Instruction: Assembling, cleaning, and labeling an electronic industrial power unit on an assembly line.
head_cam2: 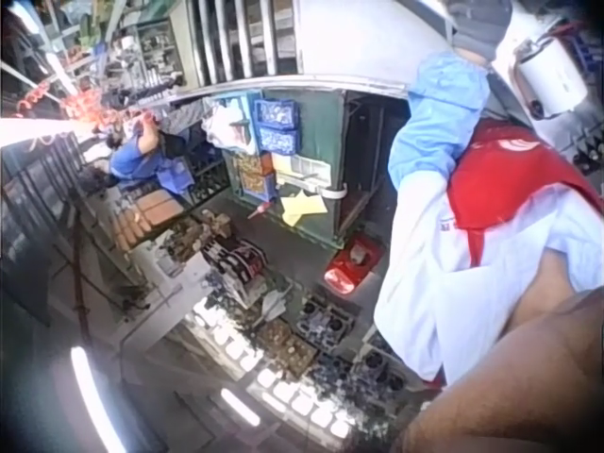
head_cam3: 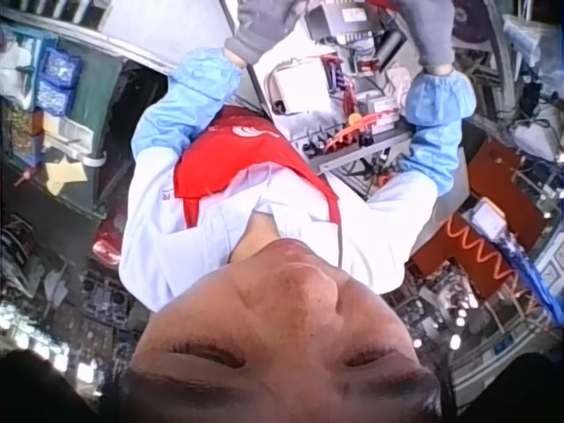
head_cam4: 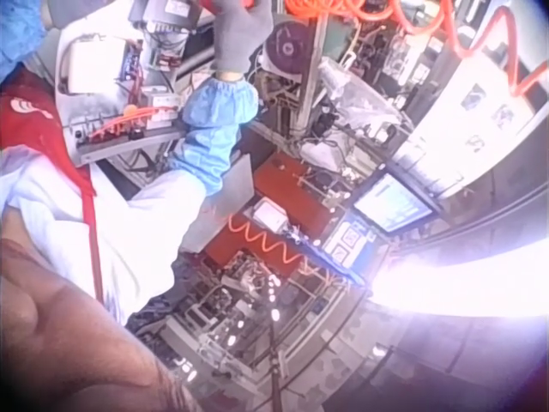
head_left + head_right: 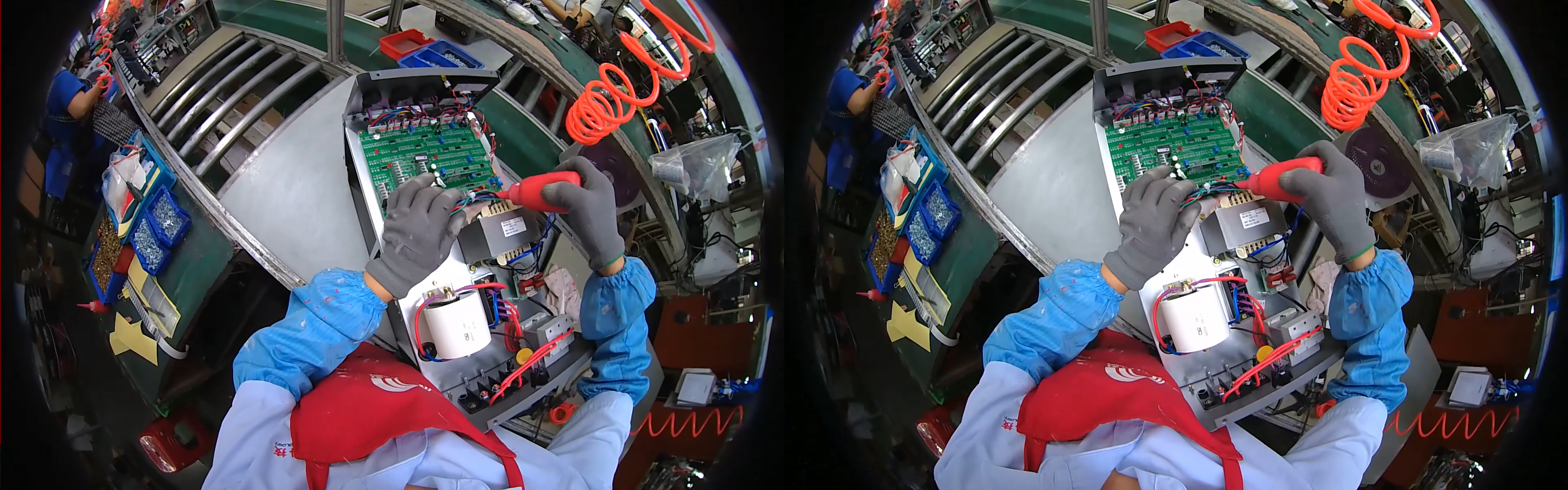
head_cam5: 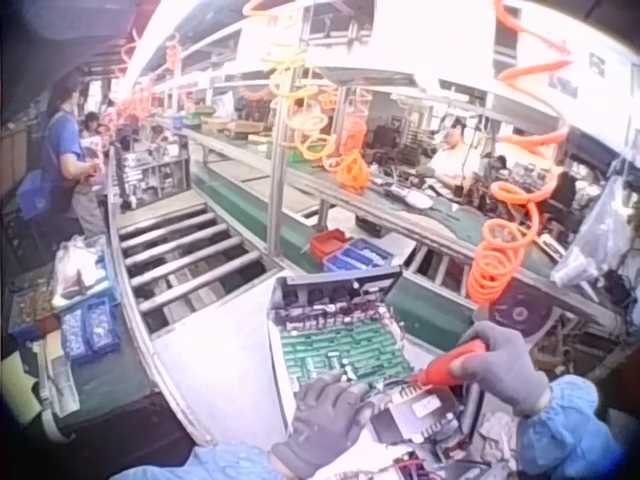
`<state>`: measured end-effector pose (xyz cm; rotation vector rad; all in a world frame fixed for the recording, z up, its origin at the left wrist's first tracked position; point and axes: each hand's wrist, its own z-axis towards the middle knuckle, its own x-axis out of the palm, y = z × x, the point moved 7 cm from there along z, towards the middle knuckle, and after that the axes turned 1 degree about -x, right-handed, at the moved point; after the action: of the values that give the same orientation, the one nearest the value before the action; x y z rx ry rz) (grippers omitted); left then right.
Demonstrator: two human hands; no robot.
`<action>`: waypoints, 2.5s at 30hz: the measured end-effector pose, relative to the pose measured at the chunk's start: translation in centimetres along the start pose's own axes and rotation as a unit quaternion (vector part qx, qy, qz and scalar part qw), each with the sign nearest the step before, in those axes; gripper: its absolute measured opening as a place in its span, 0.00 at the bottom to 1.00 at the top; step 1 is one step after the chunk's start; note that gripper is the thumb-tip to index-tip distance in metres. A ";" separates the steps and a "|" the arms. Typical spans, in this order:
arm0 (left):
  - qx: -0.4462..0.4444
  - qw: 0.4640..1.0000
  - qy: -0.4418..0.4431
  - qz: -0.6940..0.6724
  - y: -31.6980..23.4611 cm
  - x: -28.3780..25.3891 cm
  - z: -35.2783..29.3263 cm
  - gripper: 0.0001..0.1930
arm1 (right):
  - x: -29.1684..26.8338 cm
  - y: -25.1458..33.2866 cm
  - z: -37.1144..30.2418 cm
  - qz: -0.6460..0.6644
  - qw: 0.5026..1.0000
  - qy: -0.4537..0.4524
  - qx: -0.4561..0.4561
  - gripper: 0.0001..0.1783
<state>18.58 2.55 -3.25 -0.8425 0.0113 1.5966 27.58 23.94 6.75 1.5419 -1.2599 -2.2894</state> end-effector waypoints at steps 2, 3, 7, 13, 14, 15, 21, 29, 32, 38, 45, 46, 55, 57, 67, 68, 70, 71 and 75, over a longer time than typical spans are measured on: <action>0.007 1.000 -0.003 -0.007 -0.3 0.0 0.1 0.17 | -0.8 -1.1 -0.2 0.027 0.999 -0.008 0.017 0.22; 0.012 1.000 -0.005 -0.009 -0.4 0.0 0.1 0.18 | -0.9 -1.6 -0.3 0.057 0.998 -0.013 0.032 0.23; 0.008 1.000 0.000 0.000 -0.2 0.0 0.0 0.17 | -1.6 -1.2 -1.0 0.079 0.995 -0.007 0.066 0.22; 0.001 1.000 0.005 -0.001 -0.1 0.1 0.1 0.17 | -4.9 3.4 -3.3 0.030 0.998 -0.047 0.016 0.21; -0.001 1.000 0.008 0.002 0.0 0.1 0.2 0.17 | -5.3 4.3 -3.8 0.029 0.998 -0.058 0.002 0.21; -0.002 1.000 0.010 0.003 0.0 0.0 0.2 0.17 | -5.7 5.3 -4.5 0.026 0.997 -0.070 -0.010 0.21; -0.006 1.000 0.017 -0.003 -0.4 0.0 0.3 0.18 | -2.4 7.9 -6.9 0.037 0.998 0.016 -0.039 0.19; -0.010 1.000 0.013 -0.018 -0.3 -0.1 0.0 0.20 | 3.3 9.7 -6.6 -0.234 0.927 -0.028 -0.293 0.16; -0.011 1.000 0.013 -0.027 -0.1 -0.1 -0.1 0.21 | 4.1 10.3 -6.2 -0.270 0.914 -0.028 -0.303 0.14; -0.019 0.999 0.013 -0.043 0.3 -0.4 -0.1 0.23 | 5.3 11.3 -5.6 -0.312 0.901 -0.004 -0.302 0.14; -0.022 0.999 -0.012 -0.042 0.1 -1.7 -0.9 0.23 | 5.6 11.6 -6.6 -0.346 0.881 -0.010 -0.323 0.14; -0.023 0.999 -0.012 -0.042 0.3 -1.7 -1.0 0.23 | 5.8 11.6 -6.7 -0.346 0.881 -0.009 -0.323 0.14; 0.027 0.994 -0.075 -0.076 -0.3 -3.7 0.9 0.22 | 6.2 11.7 -7.3 -0.368 0.868 -0.030 -0.333 0.14; 0.047 0.996 -0.042 -0.057 -0.8 -4.1 1.6 0.22 | 6.1 11.9 -6.9 -0.363 0.866 -0.039 -0.341 0.14; -0.063 0.998 0.021 -0.014 1.4 -3.6 -1.4 0.18 | 5.9 11.9 -5.7 -0.322 0.900 -0.001 -0.292 0.13; -0.081 0.996 0.011 -0.029 1.7 -3.4 -1.5 0.17 | 6.0 12.0 -6.0 -0.341 0.893 -0.002 -0.295 0.13; -0.098 0.994 0.004 -0.047 1.9 -3.2 -1.6 0.16 | 6.2 11.9 -6.2 -0.359 0.885 -0.005 -0.295 0.13; -0.104 0.993 -0.001 -0.060 2.1 -3.2 -1.5 0.16 | 6.2 11.9 -6.2 -0.363 0.878 -0.015 -0.311 0.13; -0.214 0.962 0.025 -0.171 3.4 -2.5 -2.1 0.15 | 5.7 11.5 -6.3 -0.353 0.886 -0.024 -0.301 0.13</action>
<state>16.60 -1.34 -5.07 -1.1491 -0.4352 1.2653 26.06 10.05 9.59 1.8559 0.1233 -2.7176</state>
